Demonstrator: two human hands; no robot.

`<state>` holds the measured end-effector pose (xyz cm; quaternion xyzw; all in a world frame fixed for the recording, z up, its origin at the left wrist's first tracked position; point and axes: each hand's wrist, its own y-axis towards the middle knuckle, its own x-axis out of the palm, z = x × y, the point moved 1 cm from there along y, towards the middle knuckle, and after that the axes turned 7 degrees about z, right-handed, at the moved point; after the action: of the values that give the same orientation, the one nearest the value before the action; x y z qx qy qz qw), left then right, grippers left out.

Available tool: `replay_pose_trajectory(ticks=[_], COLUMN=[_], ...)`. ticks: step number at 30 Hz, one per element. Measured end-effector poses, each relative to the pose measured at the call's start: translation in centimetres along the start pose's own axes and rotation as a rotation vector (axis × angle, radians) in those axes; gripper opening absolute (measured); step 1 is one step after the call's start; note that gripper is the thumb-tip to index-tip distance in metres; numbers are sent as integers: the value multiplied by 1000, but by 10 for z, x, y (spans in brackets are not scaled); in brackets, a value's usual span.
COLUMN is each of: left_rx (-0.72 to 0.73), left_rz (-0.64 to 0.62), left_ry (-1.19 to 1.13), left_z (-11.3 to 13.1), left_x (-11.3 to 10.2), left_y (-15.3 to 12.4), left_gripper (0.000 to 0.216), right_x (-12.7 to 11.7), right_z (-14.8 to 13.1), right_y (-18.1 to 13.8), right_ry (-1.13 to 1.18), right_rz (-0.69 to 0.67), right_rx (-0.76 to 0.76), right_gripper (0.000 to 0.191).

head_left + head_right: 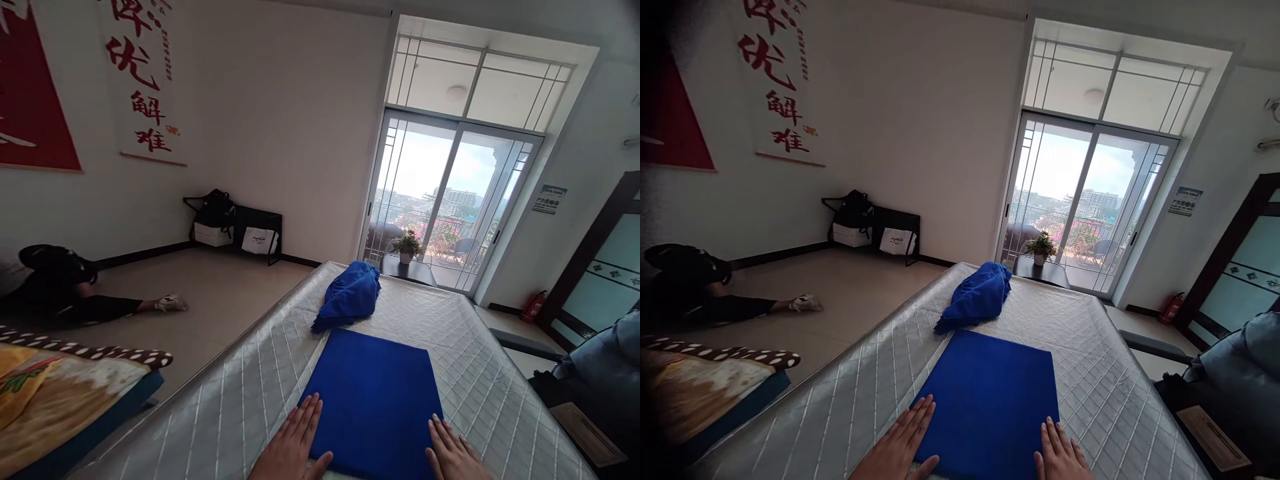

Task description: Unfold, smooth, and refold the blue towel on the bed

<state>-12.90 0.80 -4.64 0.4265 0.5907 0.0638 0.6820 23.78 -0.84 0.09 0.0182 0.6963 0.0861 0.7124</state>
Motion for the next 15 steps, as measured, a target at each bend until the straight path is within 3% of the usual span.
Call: replay_pose_trajectory(ticks=[3, 5, 11, 15], left_rx=[-37, -54, -144, -287], left_rz=[-36, -59, -247, -381], left_ry=[-33, -50, -73, -80], left_z=[0, -2, -12, 10], left_x=[0, 2, 19, 15], left_y=[-1, -3, -6, 33], left_gripper=[84, 83, 76, 87], right_x=[-26, -30, 9, 21], right_z=[-14, -24, -21, -15], right_y=[30, 47, 65, 64], right_ry=[18, 21, 99, 145], right_rz=[-33, -50, -2, 17], right_rx=[56, 94, 223, 209], right_gripper=[57, 60, 68, 69])
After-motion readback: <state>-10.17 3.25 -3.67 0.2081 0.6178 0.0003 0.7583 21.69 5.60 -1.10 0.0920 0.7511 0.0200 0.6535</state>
